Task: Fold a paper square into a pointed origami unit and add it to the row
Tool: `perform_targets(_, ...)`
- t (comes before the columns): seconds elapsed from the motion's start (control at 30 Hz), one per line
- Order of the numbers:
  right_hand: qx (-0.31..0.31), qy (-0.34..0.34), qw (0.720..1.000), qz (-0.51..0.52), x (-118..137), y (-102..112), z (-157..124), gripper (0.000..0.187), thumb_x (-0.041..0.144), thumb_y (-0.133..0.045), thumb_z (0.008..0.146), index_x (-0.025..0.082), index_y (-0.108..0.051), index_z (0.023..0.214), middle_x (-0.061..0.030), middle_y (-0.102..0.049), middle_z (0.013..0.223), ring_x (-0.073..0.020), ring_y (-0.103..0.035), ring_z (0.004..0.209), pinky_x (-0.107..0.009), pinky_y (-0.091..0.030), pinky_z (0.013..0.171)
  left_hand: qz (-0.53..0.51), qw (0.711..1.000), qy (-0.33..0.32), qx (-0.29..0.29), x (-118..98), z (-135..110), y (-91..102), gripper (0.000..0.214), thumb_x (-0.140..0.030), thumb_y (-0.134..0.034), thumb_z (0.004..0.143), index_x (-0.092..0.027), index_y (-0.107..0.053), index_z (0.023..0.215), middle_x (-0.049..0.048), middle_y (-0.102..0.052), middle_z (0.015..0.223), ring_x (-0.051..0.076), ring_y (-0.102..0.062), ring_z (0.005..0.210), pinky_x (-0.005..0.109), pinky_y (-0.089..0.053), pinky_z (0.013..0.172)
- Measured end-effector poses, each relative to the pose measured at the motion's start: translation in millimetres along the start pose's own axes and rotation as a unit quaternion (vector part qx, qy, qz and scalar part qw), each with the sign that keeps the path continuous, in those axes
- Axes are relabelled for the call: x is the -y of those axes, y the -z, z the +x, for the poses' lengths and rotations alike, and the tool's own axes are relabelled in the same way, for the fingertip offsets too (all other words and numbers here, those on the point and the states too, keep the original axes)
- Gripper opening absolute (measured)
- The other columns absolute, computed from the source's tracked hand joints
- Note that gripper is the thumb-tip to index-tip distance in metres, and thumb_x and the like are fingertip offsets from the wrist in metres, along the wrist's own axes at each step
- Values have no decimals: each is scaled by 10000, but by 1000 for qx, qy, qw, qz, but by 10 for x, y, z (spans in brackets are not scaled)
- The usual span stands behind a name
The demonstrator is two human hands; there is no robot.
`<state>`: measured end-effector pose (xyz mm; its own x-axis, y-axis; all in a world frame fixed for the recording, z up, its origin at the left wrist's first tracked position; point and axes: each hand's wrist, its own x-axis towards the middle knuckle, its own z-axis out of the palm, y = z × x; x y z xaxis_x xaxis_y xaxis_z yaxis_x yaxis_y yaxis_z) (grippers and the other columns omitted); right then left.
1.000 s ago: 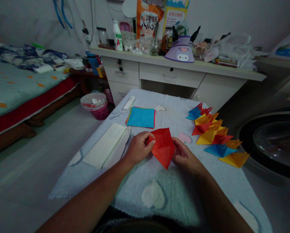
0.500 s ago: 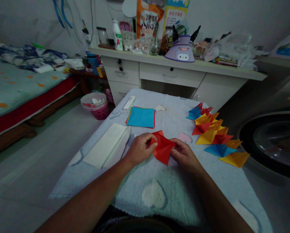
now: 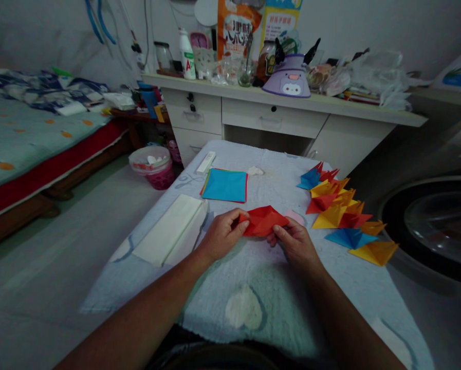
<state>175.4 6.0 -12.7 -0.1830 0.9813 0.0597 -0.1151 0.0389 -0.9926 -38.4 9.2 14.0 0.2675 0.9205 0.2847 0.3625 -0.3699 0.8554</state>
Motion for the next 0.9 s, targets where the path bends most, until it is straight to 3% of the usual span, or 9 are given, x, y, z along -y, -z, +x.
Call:
perform_targets(0.13,4,-7,1000,4,-6,-15,-5,222,410,-690,833,194,-641,835,-11,-678,675,-132,-610,578,-260,-486,546,-25,999,5,-33,38,-25,-13,184,-290,-477,941,-206,-543,1090,6,-602,890,128,-556,760,230,-438,689)
perform_targets(0.27,-18,-10,1000,21,4,0,0,236,407,-710,816,190,-643,884,-23,-705,721,-136,-628,588,-271,-507,573,-27,998,-42,-32,43,-44,14,365,-347,-549,908,-238,-465,1247,96,-523,1242,196,-542,1079,282,-492,820)
perform_targets(0.4,-33,-14,999,32,-4,22,8,256,408,-732,794,193,-640,899,-20,-713,732,-136,-642,603,-267,-513,595,50,996,-76,-8,24,-42,9,412,-294,-758,747,-247,-579,1114,103,-325,1422,276,-417,1286,422,-440,1026)
perform_targets(0.5,-25,-11,999,24,-15,16,4,245,396,-750,776,195,-646,869,-13,-713,763,-128,-643,614,-253,-506,598,86,993,-77,-14,38,-36,-31,354,-210,-772,727,-237,-631,1050,91,-269,1459,294,-397,1316,491,-359,1112)
perform_targets(0.67,-3,-12,1000,24,9,-19,-15,253,393,-789,730,202,-651,824,2,-703,741,-121,-636,637,-238,-496,617,80,992,-95,-36,84,-37,-63,126,-122,-689,786,-213,-692,874,73,-318,1440,277,-426,1308,445,-446,1053)
perform_targets(0.9,-4,-22,1000,-1,60,-41,-52,222,368,-766,752,205,-640,835,-5,-704,759,-135,-644,686,-262,-498,673,79,987,-124,-67,22,-32,-29,122,-66,-666,755,-173,-608,751,92,-394,1396,263,-457,1301,424,-448,1052)
